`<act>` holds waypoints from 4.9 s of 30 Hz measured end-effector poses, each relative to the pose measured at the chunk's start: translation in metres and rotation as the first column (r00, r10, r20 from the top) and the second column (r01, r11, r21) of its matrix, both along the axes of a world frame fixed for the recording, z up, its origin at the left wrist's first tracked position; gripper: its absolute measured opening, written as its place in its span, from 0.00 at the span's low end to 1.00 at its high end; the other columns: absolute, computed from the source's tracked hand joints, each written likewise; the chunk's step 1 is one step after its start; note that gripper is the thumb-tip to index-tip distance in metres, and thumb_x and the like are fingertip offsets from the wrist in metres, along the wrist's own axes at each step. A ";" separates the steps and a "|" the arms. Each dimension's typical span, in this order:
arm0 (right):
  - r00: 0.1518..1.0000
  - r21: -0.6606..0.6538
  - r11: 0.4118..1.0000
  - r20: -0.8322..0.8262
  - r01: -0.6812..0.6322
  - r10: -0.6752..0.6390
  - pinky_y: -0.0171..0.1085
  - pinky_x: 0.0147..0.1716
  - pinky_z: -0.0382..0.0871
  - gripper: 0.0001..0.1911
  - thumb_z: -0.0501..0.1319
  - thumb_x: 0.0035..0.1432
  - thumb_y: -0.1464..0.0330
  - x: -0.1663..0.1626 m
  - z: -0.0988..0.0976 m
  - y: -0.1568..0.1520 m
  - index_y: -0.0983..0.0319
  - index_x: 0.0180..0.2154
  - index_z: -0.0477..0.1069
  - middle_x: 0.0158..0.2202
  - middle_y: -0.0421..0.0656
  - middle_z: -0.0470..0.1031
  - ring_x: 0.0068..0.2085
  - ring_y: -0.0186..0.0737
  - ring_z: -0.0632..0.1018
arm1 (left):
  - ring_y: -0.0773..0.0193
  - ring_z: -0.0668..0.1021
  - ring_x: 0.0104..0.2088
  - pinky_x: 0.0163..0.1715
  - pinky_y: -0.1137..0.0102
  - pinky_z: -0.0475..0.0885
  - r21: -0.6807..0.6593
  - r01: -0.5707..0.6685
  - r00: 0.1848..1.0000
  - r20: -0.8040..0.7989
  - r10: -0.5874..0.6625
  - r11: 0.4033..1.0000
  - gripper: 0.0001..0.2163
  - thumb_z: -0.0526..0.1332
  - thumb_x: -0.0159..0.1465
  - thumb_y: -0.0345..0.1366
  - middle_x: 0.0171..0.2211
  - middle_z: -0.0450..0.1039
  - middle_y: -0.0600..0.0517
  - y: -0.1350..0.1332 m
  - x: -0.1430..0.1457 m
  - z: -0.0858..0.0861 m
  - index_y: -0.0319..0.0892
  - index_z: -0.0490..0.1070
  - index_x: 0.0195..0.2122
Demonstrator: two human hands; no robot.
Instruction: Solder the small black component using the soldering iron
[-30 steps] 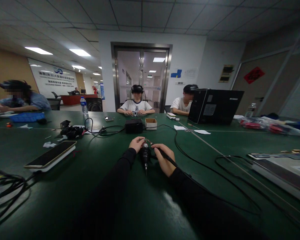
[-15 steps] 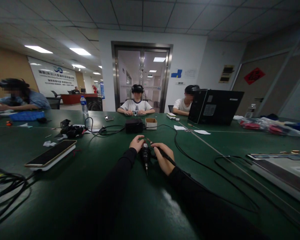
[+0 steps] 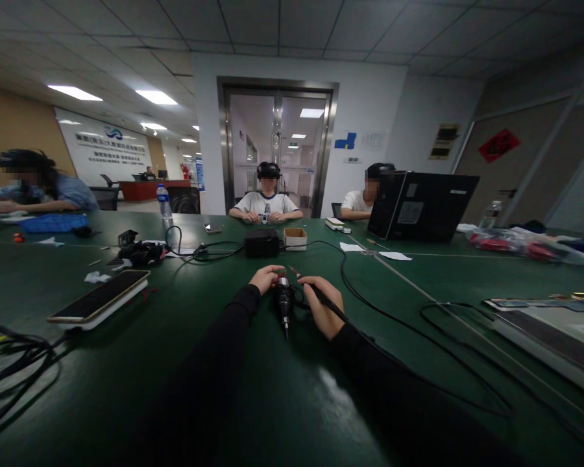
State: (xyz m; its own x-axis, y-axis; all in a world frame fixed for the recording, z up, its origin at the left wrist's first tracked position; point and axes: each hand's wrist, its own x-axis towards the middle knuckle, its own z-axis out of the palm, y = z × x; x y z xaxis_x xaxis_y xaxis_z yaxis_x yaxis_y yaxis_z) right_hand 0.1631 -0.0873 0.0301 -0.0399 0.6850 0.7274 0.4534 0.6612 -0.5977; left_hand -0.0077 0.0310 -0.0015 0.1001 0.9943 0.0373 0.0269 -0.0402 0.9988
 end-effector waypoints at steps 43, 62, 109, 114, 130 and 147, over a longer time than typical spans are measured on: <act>0.998 -0.031 0.998 0.017 -0.053 0.053 0.37 0.43 0.68 0.10 0.54 0.59 0.67 -0.001 -0.001 0.000 0.59 0.36 0.75 0.38 0.42 0.77 0.40 0.39 0.77 | 0.69 0.74 0.27 0.26 0.76 0.66 0.108 -0.035 0.999 0.039 0.031 0.994 0.15 0.58 0.55 0.25 0.32 0.77 0.48 -0.015 0.000 0.004 0.36 0.73 0.44; 0.995 -0.035 0.997 0.070 -0.073 0.075 0.36 0.43 0.68 0.10 0.54 0.59 0.68 -0.002 -0.002 0.000 0.58 0.36 0.74 0.38 0.41 0.77 0.40 0.38 0.76 | 0.67 0.75 0.30 0.26 0.76 0.66 0.125 -0.053 0.998 0.023 0.051 0.991 0.15 0.58 0.54 0.27 0.33 0.77 0.47 -0.024 0.002 0.011 0.39 0.74 0.43; 0.998 -0.020 0.999 0.046 -0.047 0.047 0.37 0.43 0.69 0.10 0.54 0.58 0.68 -0.003 0.001 -0.004 0.58 0.35 0.74 0.36 0.42 0.78 0.39 0.39 0.77 | 0.66 0.76 0.30 0.26 0.75 0.66 0.127 -0.032 0.999 0.029 0.029 0.991 0.15 0.59 0.53 0.30 0.34 0.77 0.48 -0.018 -0.001 0.005 0.40 0.73 0.42; 0.998 -0.021 0.999 0.038 -0.046 0.047 0.37 0.43 0.69 0.10 0.54 0.59 0.68 -0.003 0.001 -0.005 0.58 0.35 0.75 0.37 0.42 0.78 0.39 0.39 0.77 | 0.66 0.75 0.30 0.26 0.75 0.66 0.116 -0.040 0.999 0.037 0.036 0.992 0.14 0.60 0.52 0.30 0.34 0.77 0.48 -0.017 -0.001 0.005 0.40 0.73 0.42; 0.996 -0.032 0.997 0.054 -0.071 0.073 0.37 0.43 0.68 0.10 0.54 0.58 0.69 -0.003 0.002 -0.006 0.58 0.35 0.74 0.37 0.41 0.78 0.40 0.39 0.77 | 0.67 0.76 0.29 0.25 0.77 0.66 0.114 -0.044 0.998 0.042 0.040 0.993 0.15 0.58 0.53 0.27 0.34 0.77 0.48 -0.020 0.000 0.008 0.40 0.73 0.42; 0.999 -0.013 0.999 0.035 -0.037 0.038 0.36 0.42 0.69 0.10 0.54 0.58 0.69 -0.003 -0.002 -0.002 0.59 0.34 0.75 0.36 0.41 0.78 0.38 0.39 0.77 | 0.67 0.76 0.29 0.24 0.77 0.66 0.126 -0.042 0.998 0.042 0.037 0.991 0.16 0.58 0.52 0.27 0.33 0.77 0.48 -0.016 -0.001 0.003 0.39 0.73 0.43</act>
State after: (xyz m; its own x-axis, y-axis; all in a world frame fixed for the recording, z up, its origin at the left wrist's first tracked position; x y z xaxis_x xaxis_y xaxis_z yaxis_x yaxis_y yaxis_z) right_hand 0.1602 -0.0896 0.0278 -0.0914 0.6913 0.7168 0.4495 0.6709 -0.5898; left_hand -0.0083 0.0145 0.0020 0.0573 0.9844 0.1664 -0.0082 -0.1662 0.9861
